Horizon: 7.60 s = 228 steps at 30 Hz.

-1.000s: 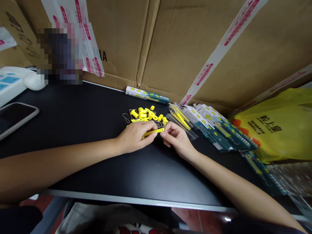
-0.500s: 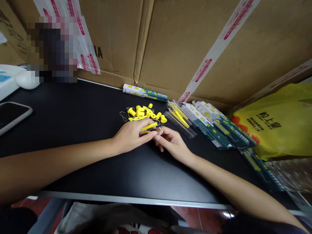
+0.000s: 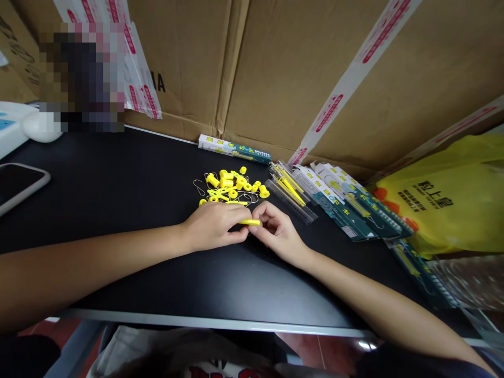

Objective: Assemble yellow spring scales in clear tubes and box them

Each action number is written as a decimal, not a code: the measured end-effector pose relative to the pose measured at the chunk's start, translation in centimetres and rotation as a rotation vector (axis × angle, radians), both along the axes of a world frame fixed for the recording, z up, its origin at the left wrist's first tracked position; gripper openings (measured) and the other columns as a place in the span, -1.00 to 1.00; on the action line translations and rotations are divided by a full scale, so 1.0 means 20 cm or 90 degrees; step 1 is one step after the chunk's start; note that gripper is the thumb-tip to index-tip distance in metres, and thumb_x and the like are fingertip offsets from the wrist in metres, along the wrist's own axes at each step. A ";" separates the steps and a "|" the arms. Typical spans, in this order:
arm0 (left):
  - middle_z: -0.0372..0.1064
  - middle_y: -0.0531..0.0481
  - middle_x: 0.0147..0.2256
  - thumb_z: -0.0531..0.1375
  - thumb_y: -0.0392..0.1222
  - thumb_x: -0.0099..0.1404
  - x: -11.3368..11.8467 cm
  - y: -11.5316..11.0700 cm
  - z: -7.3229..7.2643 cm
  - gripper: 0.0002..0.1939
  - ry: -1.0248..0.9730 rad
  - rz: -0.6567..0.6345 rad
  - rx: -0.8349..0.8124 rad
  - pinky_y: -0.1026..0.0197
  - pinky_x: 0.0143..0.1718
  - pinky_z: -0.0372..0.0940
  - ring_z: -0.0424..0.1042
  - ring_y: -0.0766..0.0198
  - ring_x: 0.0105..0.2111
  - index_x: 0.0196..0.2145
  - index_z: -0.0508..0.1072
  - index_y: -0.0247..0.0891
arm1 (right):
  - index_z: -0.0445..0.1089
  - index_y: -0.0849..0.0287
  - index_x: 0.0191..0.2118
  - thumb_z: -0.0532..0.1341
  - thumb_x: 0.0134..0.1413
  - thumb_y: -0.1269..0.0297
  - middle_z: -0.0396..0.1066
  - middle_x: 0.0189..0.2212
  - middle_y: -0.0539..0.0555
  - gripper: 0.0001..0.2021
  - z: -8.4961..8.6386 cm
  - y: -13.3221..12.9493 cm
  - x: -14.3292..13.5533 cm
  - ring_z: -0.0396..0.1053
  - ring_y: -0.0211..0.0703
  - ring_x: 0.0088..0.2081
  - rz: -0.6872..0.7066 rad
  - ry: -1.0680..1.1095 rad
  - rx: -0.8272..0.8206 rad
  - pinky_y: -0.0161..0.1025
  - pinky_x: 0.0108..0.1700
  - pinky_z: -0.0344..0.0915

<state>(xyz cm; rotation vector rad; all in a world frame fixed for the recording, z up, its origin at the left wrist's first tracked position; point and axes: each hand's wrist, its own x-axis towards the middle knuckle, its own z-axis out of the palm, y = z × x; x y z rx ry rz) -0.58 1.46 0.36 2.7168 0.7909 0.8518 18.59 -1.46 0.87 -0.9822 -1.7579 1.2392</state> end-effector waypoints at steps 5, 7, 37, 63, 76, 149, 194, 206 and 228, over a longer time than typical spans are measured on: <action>0.35 0.08 -0.45 0.06 -0.17 0.33 -0.01 0.01 -0.01 -0.83 -0.005 0.011 -0.019 0.30 -0.40 0.13 0.37 0.32 -0.41 -0.36 0.39 -0.23 | 0.17 0.13 -0.33 0.22 0.13 0.08 0.24 -0.60 -0.14 -0.74 -0.02 0.00 0.00 0.17 -0.41 -0.66 0.027 0.032 -0.104 -0.46 -0.69 0.16; 0.39 0.06 -0.39 0.05 -0.16 0.34 -0.01 0.02 -0.01 -0.84 -0.013 0.010 -0.052 0.29 -0.35 0.17 0.39 0.30 -0.34 -0.34 0.38 -0.23 | 0.14 0.12 -0.32 0.21 0.14 0.06 0.32 -0.57 -0.12 -0.72 -0.02 0.01 -0.01 0.28 -0.36 -0.63 0.032 0.079 -0.135 -0.44 -0.68 0.26; 0.32 0.09 -0.45 0.06 -0.18 0.31 0.00 0.03 0.00 -0.90 -0.048 0.041 -0.137 0.31 -0.48 0.07 0.29 0.34 -0.51 -0.33 0.30 -0.23 | 0.14 0.15 -0.40 0.31 0.01 0.13 0.33 -0.67 -0.17 -0.68 0.00 0.07 0.01 0.09 -0.50 -0.78 0.056 0.027 -0.167 -0.54 -0.78 -0.04; 0.34 0.06 -0.44 -0.01 -0.20 0.35 -0.02 0.05 0.06 -0.85 0.033 0.049 -0.258 0.26 -0.41 0.17 0.35 0.29 -0.47 -0.30 0.32 -0.23 | 0.26 0.20 -0.40 0.31 0.02 0.11 0.28 -0.63 -0.13 -0.71 -0.01 0.09 0.03 0.12 -0.48 -0.70 0.007 -0.023 -0.100 -0.48 -0.71 0.04; 0.22 0.17 -0.64 -0.01 -0.09 0.34 -0.04 0.06 0.11 -0.74 0.054 0.030 -0.547 0.42 -0.72 0.07 0.19 0.47 -0.77 -0.31 0.40 -0.26 | 0.24 0.19 -0.42 0.28 0.03 0.03 0.27 -0.62 -0.11 -0.67 0.00 0.09 0.03 0.12 -0.44 -0.68 -0.011 -0.083 -0.069 -0.44 -0.68 0.07; 0.04 0.17 -0.61 0.00 -0.23 0.26 -0.02 0.02 0.18 -0.88 0.115 0.048 -0.771 0.37 -0.70 -0.09 -0.01 0.46 -0.71 -0.38 0.29 -0.28 | 0.12 0.13 -0.39 0.05 0.06 0.48 0.16 -0.55 -0.10 -0.89 0.07 0.05 0.04 0.08 -0.32 -0.54 0.139 -0.428 0.209 -0.35 -0.45 0.05; 0.27 0.18 -0.62 -0.07 -0.08 0.39 -0.01 0.01 0.11 -0.84 0.082 0.017 -0.658 0.41 -0.68 -0.03 0.12 0.45 -0.72 -0.30 0.16 -0.19 | 0.22 0.16 -0.39 0.05 0.29 0.23 0.22 -0.58 -0.09 -0.78 0.03 0.04 0.03 0.18 -0.33 -0.52 0.037 -0.302 0.135 -0.37 -0.40 0.12; 0.18 0.19 -0.64 -0.09 -0.26 0.34 -0.01 0.02 0.14 -0.85 0.096 0.014 -0.807 0.39 -0.76 -0.06 0.02 0.46 -0.77 -0.31 0.25 -0.26 | 0.27 0.18 -0.30 0.04 0.29 0.23 0.27 -0.53 -0.07 -0.82 0.06 0.07 0.06 0.23 -0.32 -0.47 0.127 -0.326 0.102 -0.37 -0.35 0.17; 0.17 0.16 -0.63 -0.07 -0.27 0.32 -0.02 0.01 0.13 -0.82 0.108 0.022 -0.748 0.41 -0.71 0.01 0.08 0.47 -0.71 -0.32 0.31 -0.29 | 0.38 0.22 -0.32 0.08 0.19 0.40 0.39 -0.44 0.03 -0.86 0.10 0.05 0.05 0.27 -0.29 -0.45 0.135 -0.509 0.266 -0.36 -0.35 0.15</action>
